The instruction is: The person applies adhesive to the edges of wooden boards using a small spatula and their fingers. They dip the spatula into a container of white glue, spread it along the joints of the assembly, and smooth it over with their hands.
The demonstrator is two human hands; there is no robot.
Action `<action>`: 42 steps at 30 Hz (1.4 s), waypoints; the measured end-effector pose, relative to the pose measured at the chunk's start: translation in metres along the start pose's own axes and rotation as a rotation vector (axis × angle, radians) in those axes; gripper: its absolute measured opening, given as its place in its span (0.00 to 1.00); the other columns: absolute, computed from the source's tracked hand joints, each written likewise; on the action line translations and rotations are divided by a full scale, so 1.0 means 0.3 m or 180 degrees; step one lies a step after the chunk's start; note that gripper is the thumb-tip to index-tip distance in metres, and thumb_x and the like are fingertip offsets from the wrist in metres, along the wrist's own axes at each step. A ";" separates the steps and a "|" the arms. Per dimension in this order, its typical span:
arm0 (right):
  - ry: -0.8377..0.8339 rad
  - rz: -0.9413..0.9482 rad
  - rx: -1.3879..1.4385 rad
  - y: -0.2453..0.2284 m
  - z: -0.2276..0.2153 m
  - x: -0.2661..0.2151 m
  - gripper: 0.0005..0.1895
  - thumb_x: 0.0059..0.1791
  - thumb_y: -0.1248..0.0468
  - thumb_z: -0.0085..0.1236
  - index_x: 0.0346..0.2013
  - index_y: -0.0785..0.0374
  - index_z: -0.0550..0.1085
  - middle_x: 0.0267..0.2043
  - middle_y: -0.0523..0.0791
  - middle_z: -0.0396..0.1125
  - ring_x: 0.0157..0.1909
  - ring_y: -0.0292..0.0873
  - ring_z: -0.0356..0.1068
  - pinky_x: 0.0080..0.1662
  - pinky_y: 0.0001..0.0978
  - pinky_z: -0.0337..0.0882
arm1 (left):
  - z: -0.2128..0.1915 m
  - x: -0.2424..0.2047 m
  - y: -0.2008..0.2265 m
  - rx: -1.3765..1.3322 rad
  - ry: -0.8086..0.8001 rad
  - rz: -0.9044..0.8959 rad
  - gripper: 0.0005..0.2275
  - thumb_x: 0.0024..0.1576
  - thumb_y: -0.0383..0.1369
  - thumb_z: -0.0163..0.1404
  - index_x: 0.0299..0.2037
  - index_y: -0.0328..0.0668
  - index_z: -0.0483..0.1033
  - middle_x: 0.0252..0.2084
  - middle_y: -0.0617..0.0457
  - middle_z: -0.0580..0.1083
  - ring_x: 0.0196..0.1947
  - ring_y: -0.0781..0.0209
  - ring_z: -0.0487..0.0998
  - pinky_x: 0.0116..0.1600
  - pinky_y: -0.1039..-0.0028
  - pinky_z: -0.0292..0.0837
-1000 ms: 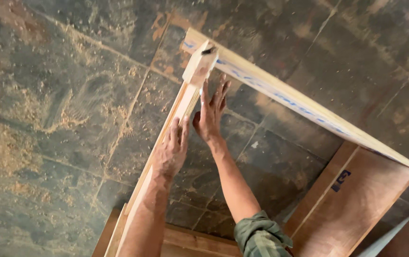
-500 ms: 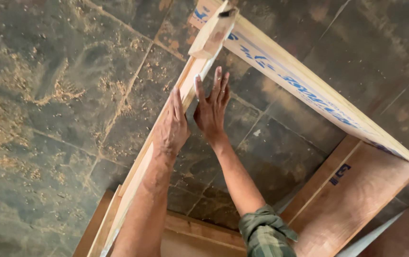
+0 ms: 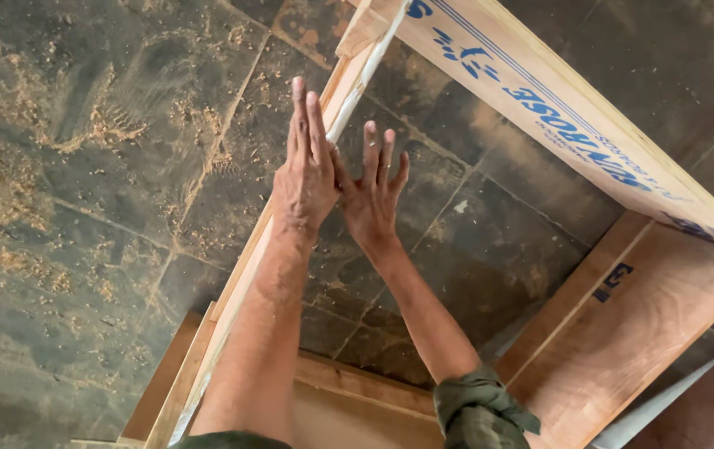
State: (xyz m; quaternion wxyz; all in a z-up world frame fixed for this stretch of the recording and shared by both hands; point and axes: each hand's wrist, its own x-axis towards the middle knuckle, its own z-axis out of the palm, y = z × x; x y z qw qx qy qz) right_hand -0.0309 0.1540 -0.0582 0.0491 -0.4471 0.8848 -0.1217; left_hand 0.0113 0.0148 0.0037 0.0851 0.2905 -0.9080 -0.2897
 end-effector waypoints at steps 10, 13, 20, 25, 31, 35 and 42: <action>0.0813 0.0469 -0.0021 0.260 -0.174 0.350 0.44 0.52 0.77 0.51 0.77 0.35 0.54 0.84 0.49 0.21 0.84 0.59 0.18 0.77 0.71 0.38 | 0.030 -0.001 -0.020 0.0147 0.0080 0.0220 0.41 0.49 0.13 0.44 0.76 0.27 0.40 0.79 0.34 0.41 0.77 0.36 0.54 0.65 0.64 0.74; 0.0830 0.0469 -0.0254 0.345 -0.200 0.520 0.47 0.45 0.78 0.52 0.76 0.41 0.58 0.82 0.52 0.20 0.82 0.62 0.17 0.75 0.73 0.39 | 0.018 -0.003 -0.002 0.0111 -0.0019 0.0206 0.41 0.49 0.13 0.46 0.76 0.27 0.41 0.79 0.33 0.42 0.76 0.34 0.55 0.67 0.61 0.73; 0.0288 0.0574 -0.0179 0.338 -0.155 0.629 0.48 0.41 0.78 0.51 0.75 0.47 0.62 0.81 0.55 0.19 0.81 0.60 0.16 0.73 0.76 0.30 | -0.016 -0.001 0.015 0.0143 -0.0387 0.0099 0.41 0.46 0.15 0.47 0.74 0.29 0.42 0.77 0.31 0.45 0.75 0.31 0.56 0.60 0.51 0.74; 0.0022 0.0682 0.0133 0.294 -0.164 0.529 0.57 0.37 0.84 0.45 0.79 0.46 0.58 0.81 0.54 0.17 0.81 0.62 0.13 0.75 0.74 0.29 | -0.023 -0.009 0.017 0.0257 -0.0352 0.0214 0.39 0.50 0.16 0.46 0.74 0.28 0.42 0.77 0.30 0.45 0.75 0.32 0.57 0.59 0.50 0.75; 0.0338 0.0451 0.0440 0.271 -0.144 0.462 0.56 0.39 0.85 0.47 0.79 0.48 0.50 0.82 0.54 0.16 0.81 0.62 0.13 0.73 0.78 0.27 | -0.009 -0.008 0.009 0.0368 -0.0209 0.0273 0.38 0.51 0.16 0.45 0.75 0.30 0.42 0.78 0.31 0.47 0.75 0.33 0.59 0.58 0.50 0.76; 0.0437 0.0635 -0.0125 0.302 -0.057 0.495 0.55 0.43 0.87 0.44 0.82 0.46 0.50 0.83 0.54 0.18 0.83 0.62 0.14 0.74 0.76 0.29 | 0.010 -0.022 0.003 0.0402 -0.0317 0.0132 0.38 0.51 0.16 0.46 0.74 0.32 0.43 0.78 0.32 0.47 0.74 0.34 0.60 0.57 0.50 0.76; 0.0826 0.0166 -0.0798 0.267 -0.063 0.348 0.48 0.54 0.80 0.49 0.79 0.33 0.50 0.85 0.49 0.23 0.84 0.60 0.22 0.75 0.72 0.35 | 0.002 -0.014 0.011 0.0356 -0.0274 0.0077 0.39 0.50 0.16 0.46 0.75 0.34 0.43 0.78 0.35 0.47 0.74 0.35 0.60 0.58 0.49 0.76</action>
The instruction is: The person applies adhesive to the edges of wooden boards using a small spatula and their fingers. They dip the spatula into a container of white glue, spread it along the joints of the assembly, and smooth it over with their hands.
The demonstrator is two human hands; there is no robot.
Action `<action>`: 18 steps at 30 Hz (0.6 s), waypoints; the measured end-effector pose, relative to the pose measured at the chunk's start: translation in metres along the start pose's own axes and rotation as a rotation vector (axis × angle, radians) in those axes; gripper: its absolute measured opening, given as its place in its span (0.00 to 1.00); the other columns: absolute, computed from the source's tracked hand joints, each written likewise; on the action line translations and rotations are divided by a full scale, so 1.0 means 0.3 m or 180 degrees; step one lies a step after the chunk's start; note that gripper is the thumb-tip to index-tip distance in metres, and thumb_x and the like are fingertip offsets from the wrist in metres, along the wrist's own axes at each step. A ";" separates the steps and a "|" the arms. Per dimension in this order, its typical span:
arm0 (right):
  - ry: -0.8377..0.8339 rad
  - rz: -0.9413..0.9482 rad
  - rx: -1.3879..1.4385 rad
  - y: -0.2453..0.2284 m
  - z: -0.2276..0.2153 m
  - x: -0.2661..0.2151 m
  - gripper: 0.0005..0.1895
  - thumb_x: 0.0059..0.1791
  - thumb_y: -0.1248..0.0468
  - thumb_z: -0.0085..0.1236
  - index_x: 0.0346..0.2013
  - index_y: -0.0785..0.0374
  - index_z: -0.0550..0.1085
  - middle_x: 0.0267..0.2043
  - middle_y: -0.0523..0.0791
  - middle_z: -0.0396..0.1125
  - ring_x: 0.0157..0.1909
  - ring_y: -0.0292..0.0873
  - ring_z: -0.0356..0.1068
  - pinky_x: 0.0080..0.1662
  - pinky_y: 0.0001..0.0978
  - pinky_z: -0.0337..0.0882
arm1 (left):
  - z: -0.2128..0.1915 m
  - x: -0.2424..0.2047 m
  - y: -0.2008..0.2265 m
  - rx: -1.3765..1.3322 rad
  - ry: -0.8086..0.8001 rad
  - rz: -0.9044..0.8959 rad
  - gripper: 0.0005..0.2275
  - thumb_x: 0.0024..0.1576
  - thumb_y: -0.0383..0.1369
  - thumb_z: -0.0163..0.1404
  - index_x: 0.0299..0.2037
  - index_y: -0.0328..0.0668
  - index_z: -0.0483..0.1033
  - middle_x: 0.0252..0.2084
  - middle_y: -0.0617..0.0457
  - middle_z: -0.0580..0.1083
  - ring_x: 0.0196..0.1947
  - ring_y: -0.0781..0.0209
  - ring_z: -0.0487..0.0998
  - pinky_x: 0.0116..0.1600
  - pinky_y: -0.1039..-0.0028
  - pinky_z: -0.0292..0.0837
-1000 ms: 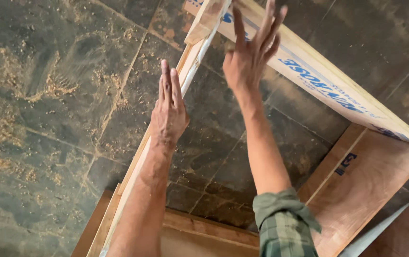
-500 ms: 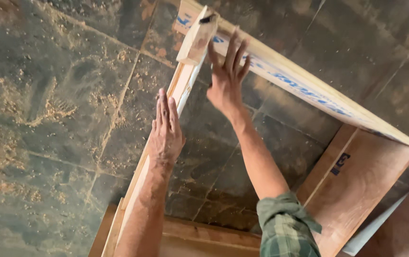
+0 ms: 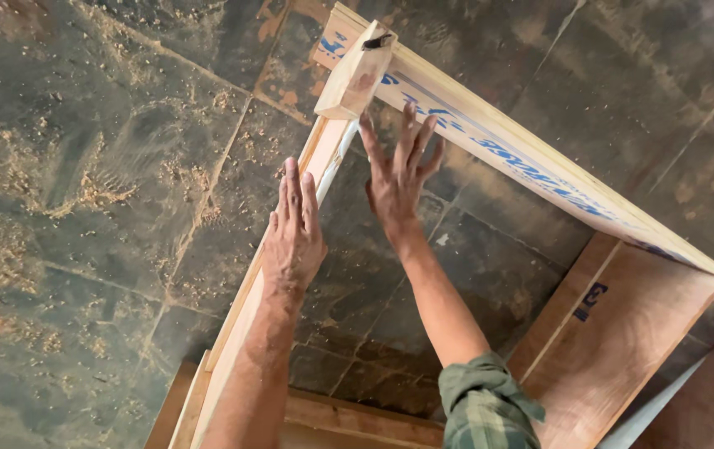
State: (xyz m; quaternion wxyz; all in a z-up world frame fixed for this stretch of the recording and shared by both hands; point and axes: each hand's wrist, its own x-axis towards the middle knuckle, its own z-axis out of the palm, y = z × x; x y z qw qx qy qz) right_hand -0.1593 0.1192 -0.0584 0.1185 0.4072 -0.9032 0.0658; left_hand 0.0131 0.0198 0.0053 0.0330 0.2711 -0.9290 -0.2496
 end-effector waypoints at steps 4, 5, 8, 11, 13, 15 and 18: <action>0.0434 -0.0014 0.0300 0.039 -0.027 0.058 0.39 0.56 0.72 0.56 0.76 0.36 0.56 0.85 0.49 0.22 0.84 0.60 0.21 0.74 0.74 0.37 | -0.011 0.013 0.012 -0.0020 -0.0121 -0.0025 0.40 0.48 0.16 0.46 0.75 0.34 0.44 0.78 0.35 0.46 0.74 0.35 0.59 0.58 0.48 0.76; 0.0505 0.0098 0.0378 0.044 -0.018 0.094 0.38 0.55 0.71 0.57 0.74 0.36 0.58 0.85 0.49 0.21 0.84 0.60 0.21 0.74 0.75 0.37 | -0.013 0.013 0.011 -0.0014 -0.0150 -0.0044 0.40 0.49 0.16 0.47 0.75 0.33 0.44 0.78 0.36 0.45 0.74 0.36 0.59 0.58 0.47 0.76; 0.0034 0.0348 0.0086 0.065 0.006 0.181 0.47 0.47 0.82 0.48 0.75 0.38 0.62 0.84 0.50 0.23 0.83 0.62 0.19 0.74 0.79 0.37 | -0.013 0.010 0.011 0.0025 -0.0221 -0.0103 0.39 0.50 0.17 0.46 0.75 0.34 0.45 0.78 0.37 0.45 0.74 0.36 0.59 0.57 0.47 0.76; -0.0394 0.0444 0.0382 0.046 0.013 0.190 0.52 0.44 0.84 0.48 0.78 0.39 0.59 0.84 0.52 0.24 0.82 0.63 0.18 0.75 0.79 0.36 | -0.005 0.012 0.010 0.0000 -0.0151 -0.0060 0.38 0.52 0.16 0.45 0.76 0.35 0.44 0.79 0.37 0.45 0.75 0.36 0.58 0.57 0.47 0.76; -0.0489 0.0444 0.0621 0.009 -0.002 0.144 0.51 0.44 0.83 0.48 0.78 0.41 0.55 0.83 0.53 0.23 0.82 0.63 0.17 0.73 0.79 0.36 | -0.007 0.011 0.008 0.0054 -0.0173 -0.0067 0.38 0.52 0.17 0.45 0.76 0.35 0.44 0.79 0.37 0.45 0.75 0.36 0.58 0.56 0.45 0.76; -0.0536 0.0341 0.0867 -0.023 -0.023 0.088 0.53 0.43 0.83 0.47 0.79 0.42 0.52 0.83 0.53 0.22 0.82 0.64 0.16 0.72 0.78 0.34 | -0.013 0.020 0.012 0.0040 -0.0149 -0.0061 0.38 0.53 0.17 0.45 0.76 0.36 0.44 0.79 0.37 0.45 0.75 0.36 0.58 0.56 0.45 0.76; -0.0550 0.0148 0.1429 -0.045 -0.046 -0.006 0.57 0.41 0.84 0.46 0.79 0.41 0.47 0.83 0.53 0.20 0.82 0.65 0.15 0.74 0.77 0.32 | -0.021 0.026 0.021 -0.0069 -0.0116 -0.0032 0.38 0.53 0.17 0.46 0.76 0.36 0.44 0.79 0.37 0.45 0.74 0.33 0.58 0.55 0.45 0.76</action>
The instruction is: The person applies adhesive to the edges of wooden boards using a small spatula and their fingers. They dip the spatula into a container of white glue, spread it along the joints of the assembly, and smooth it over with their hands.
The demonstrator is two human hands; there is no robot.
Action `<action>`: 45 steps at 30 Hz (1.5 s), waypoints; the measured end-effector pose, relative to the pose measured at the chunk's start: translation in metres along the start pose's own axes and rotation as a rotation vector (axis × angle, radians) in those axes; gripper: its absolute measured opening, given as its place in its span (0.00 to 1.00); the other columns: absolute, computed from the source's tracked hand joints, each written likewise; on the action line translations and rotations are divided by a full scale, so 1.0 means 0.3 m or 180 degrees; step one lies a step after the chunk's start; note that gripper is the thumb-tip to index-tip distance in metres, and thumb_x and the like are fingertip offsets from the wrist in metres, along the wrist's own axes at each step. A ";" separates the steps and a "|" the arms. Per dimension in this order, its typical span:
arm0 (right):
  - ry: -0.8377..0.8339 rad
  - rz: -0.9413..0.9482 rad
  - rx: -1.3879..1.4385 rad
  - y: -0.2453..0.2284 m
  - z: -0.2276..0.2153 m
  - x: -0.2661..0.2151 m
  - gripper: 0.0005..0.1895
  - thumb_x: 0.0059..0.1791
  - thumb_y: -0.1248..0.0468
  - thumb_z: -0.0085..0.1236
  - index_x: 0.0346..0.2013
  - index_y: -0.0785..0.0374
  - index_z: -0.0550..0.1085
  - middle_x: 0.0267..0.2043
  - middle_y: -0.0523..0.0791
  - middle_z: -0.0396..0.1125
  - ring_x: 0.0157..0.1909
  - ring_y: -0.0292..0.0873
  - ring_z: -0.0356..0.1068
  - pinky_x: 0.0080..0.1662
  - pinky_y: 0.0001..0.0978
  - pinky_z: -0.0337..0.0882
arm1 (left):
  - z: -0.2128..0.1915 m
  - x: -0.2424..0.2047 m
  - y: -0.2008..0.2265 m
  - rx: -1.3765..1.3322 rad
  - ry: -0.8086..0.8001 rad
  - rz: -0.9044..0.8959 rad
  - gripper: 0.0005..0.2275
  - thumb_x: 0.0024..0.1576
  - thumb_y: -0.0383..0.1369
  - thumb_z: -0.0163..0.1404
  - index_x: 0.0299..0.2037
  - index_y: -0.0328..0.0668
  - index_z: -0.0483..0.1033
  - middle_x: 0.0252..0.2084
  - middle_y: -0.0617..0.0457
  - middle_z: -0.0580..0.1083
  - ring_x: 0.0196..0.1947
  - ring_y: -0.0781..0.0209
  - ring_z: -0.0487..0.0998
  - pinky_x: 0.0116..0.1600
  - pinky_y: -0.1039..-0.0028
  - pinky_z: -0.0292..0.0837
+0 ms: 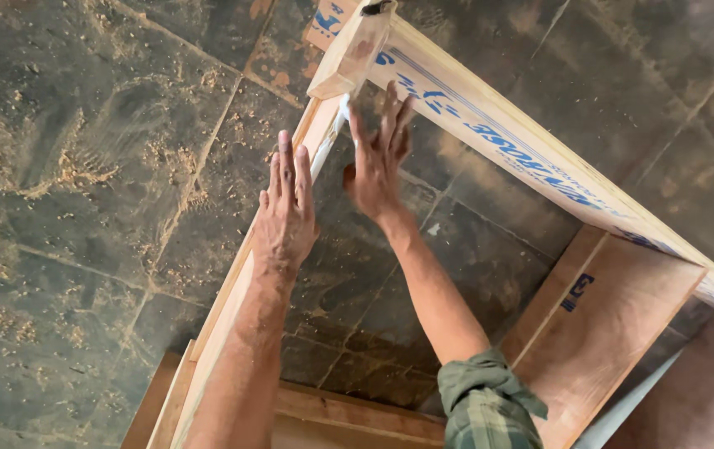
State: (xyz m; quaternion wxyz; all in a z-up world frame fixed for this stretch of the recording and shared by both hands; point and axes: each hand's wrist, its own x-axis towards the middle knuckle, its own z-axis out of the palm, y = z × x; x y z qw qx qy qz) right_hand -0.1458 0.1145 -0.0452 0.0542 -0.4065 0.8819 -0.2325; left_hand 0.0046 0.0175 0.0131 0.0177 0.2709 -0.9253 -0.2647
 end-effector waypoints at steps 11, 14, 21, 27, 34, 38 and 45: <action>0.0286 0.0407 -0.0698 -0.040 0.176 -0.087 0.52 0.48 0.78 0.46 0.79 0.34 0.43 0.84 0.46 0.25 0.84 0.55 0.22 0.73 0.76 0.39 | 0.031 -0.008 -0.021 0.0035 0.0182 0.0054 0.42 0.50 0.15 0.49 0.77 0.36 0.42 0.80 0.37 0.43 0.75 0.35 0.60 0.55 0.49 0.79; -0.0031 0.0477 -0.1153 -0.068 0.154 -0.148 0.53 0.46 0.82 0.43 0.79 0.32 0.46 0.83 0.48 0.27 0.84 0.55 0.24 0.73 0.77 0.40 | 0.042 0.005 -0.030 -0.0045 0.0486 0.0242 0.41 0.52 0.16 0.49 0.77 0.35 0.41 0.80 0.38 0.41 0.75 0.33 0.60 0.59 0.51 0.78; 0.0059 0.0136 -0.1417 -0.121 0.042 -0.214 0.45 0.54 0.76 0.46 0.79 0.35 0.46 0.81 0.51 0.38 0.83 0.54 0.33 0.70 0.74 0.43 | 0.060 0.011 -0.032 0.0212 0.0369 0.0150 0.39 0.58 0.16 0.47 0.79 0.36 0.40 0.81 0.41 0.41 0.73 0.34 0.62 0.57 0.52 0.79; 0.0379 -0.0055 -0.1674 -0.048 0.008 -0.038 0.44 0.54 0.72 0.49 0.80 0.51 0.39 0.62 0.51 0.66 0.63 0.53 0.64 0.65 0.63 0.54 | 0.076 0.014 -0.046 0.0338 0.0515 0.0169 0.40 0.56 0.16 0.46 0.79 0.38 0.39 0.81 0.44 0.39 0.75 0.38 0.63 0.57 0.51 0.79; 0.0069 -0.0403 -0.2958 0.041 0.060 0.071 0.52 0.51 0.60 0.60 0.76 0.70 0.35 0.32 0.46 0.71 0.33 0.46 0.71 0.57 0.57 0.62 | 0.062 0.024 -0.017 0.0623 0.0650 0.0023 0.40 0.58 0.22 0.51 0.80 0.44 0.42 0.81 0.45 0.41 0.73 0.41 0.63 0.57 0.46 0.77; -0.0195 -0.0601 -0.3484 0.075 0.031 0.004 0.51 0.54 0.60 0.61 0.79 0.66 0.36 0.35 0.47 0.72 0.36 0.48 0.73 0.58 0.58 0.62 | 0.089 0.035 -0.028 0.0646 0.0830 0.0242 0.38 0.55 0.26 0.54 0.76 0.36 0.50 0.76 0.38 0.47 0.69 0.36 0.65 0.55 0.40 0.75; 0.0504 -0.0531 -0.1227 0.033 -0.108 -0.232 0.51 0.50 0.60 0.66 0.78 0.53 0.42 0.53 0.51 0.72 0.54 0.55 0.73 0.59 0.64 0.61 | 0.080 -0.011 -0.082 0.0278 0.0626 -0.0367 0.15 0.62 0.31 0.54 0.56 0.36 0.67 0.44 0.37 0.77 0.43 0.38 0.79 0.47 0.50 0.75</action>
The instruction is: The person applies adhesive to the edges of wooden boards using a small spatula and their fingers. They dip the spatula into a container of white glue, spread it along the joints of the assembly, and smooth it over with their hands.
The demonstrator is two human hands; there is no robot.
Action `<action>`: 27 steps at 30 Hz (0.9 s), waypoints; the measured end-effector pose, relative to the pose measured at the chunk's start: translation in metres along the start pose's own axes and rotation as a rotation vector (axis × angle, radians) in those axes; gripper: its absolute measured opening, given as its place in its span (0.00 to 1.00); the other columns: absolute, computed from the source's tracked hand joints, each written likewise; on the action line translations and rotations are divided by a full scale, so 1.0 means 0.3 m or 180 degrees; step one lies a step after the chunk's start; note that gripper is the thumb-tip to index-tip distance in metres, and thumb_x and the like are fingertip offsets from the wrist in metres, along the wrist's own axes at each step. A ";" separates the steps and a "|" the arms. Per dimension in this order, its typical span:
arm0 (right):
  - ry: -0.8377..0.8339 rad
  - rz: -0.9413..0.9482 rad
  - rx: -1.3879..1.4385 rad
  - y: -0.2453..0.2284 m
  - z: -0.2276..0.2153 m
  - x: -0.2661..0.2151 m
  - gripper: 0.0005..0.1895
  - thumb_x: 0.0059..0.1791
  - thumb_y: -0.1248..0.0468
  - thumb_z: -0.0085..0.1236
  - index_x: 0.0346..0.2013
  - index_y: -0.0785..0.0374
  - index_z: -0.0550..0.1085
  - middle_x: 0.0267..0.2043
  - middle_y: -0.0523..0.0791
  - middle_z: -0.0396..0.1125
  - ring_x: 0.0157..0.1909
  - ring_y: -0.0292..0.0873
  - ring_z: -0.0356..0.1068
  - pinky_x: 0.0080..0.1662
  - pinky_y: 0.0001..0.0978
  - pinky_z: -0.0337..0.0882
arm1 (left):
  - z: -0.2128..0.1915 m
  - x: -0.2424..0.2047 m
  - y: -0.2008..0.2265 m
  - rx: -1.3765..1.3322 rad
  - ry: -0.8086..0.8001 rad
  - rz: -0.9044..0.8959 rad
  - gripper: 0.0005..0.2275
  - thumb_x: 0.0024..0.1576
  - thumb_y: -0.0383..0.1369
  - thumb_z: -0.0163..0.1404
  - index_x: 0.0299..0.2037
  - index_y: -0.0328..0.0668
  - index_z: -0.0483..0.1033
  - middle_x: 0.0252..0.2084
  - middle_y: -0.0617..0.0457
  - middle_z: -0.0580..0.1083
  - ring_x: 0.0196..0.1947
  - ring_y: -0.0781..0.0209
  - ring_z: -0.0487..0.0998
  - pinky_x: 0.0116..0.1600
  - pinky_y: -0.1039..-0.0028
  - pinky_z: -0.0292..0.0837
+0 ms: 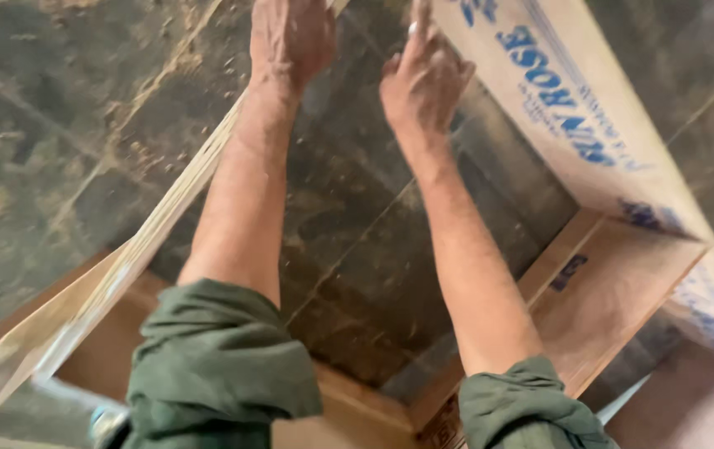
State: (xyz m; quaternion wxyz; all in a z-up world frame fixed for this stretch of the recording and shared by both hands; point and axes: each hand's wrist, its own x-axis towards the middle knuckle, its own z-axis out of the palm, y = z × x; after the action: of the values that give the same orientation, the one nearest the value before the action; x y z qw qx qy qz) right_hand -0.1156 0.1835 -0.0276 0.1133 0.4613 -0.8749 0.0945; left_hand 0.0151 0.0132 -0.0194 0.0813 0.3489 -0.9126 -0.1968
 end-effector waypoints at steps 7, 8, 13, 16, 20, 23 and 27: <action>-0.0212 -0.0016 0.1263 0.070 0.035 0.097 0.53 0.48 0.60 0.70 0.79 0.53 0.45 0.74 0.62 0.52 0.75 0.68 0.48 0.74 0.61 0.49 | -0.096 -0.208 -0.113 -0.0120 -0.0219 -0.0246 0.11 0.59 0.37 0.56 0.36 0.35 0.75 0.28 0.35 0.77 0.28 0.37 0.80 0.37 0.53 0.77; -0.0376 -0.0014 0.1465 0.065 0.075 0.096 0.54 0.48 0.61 0.70 0.79 0.53 0.44 0.76 0.59 0.50 0.77 0.67 0.45 0.76 0.62 0.46 | -0.086 -0.218 -0.112 -0.0101 -0.0282 -0.0324 0.11 0.59 0.37 0.56 0.35 0.36 0.75 0.27 0.36 0.77 0.27 0.37 0.80 0.36 0.53 0.77; -0.0152 0.0172 0.1587 0.072 0.252 0.185 0.59 0.44 0.63 0.71 0.80 0.50 0.42 0.81 0.61 0.31 0.81 0.66 0.32 0.78 0.56 0.46 | -0.087 -0.239 -0.108 -0.0077 -0.0487 -0.0425 0.09 0.58 0.34 0.54 0.35 0.35 0.73 0.28 0.36 0.77 0.26 0.37 0.80 0.34 0.53 0.77; 0.0278 0.0052 0.1806 0.054 0.317 0.240 0.64 0.43 0.65 0.72 0.80 0.51 0.37 0.82 0.57 0.29 0.83 0.65 0.30 0.80 0.55 0.44 | -0.096 -0.231 -0.088 -0.0192 -0.0452 -0.0447 0.09 0.55 0.34 0.55 0.34 0.34 0.73 0.28 0.36 0.77 0.27 0.37 0.80 0.35 0.53 0.77; 0.0658 -0.0012 0.2154 -0.012 0.401 0.319 0.63 0.47 0.68 0.74 0.80 0.54 0.35 0.82 0.53 0.30 0.83 0.60 0.32 0.81 0.56 0.40 | -0.105 -0.243 -0.082 -0.0339 -0.0479 -0.0519 0.09 0.53 0.33 0.55 0.35 0.34 0.73 0.28 0.36 0.77 0.26 0.36 0.80 0.34 0.52 0.77; 0.0630 0.0274 0.2261 -0.064 0.414 0.300 0.60 0.49 0.67 0.72 0.80 0.59 0.34 0.83 0.56 0.28 0.83 0.62 0.31 0.81 0.55 0.41 | -0.113 -0.244 -0.076 -0.0360 -0.0607 -0.0620 0.09 0.55 0.34 0.55 0.35 0.35 0.73 0.27 0.36 0.77 0.26 0.36 0.80 0.34 0.53 0.77; 0.0141 0.0317 0.1809 -0.062 0.332 0.180 0.54 0.45 0.75 0.57 0.80 0.58 0.39 0.82 0.55 0.36 0.84 0.61 0.37 0.79 0.57 0.47 | -0.120 -0.247 -0.060 -0.0406 -0.0626 -0.0699 0.11 0.56 0.36 0.55 0.35 0.34 0.73 0.28 0.37 0.77 0.27 0.36 0.80 0.34 0.52 0.76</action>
State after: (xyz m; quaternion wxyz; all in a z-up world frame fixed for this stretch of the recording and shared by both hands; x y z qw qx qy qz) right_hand -0.1408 0.1039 -0.1065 -0.0063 0.4289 -0.8322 0.3514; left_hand 0.0913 0.0396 0.0051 -0.0085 0.4198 -0.8582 -0.2952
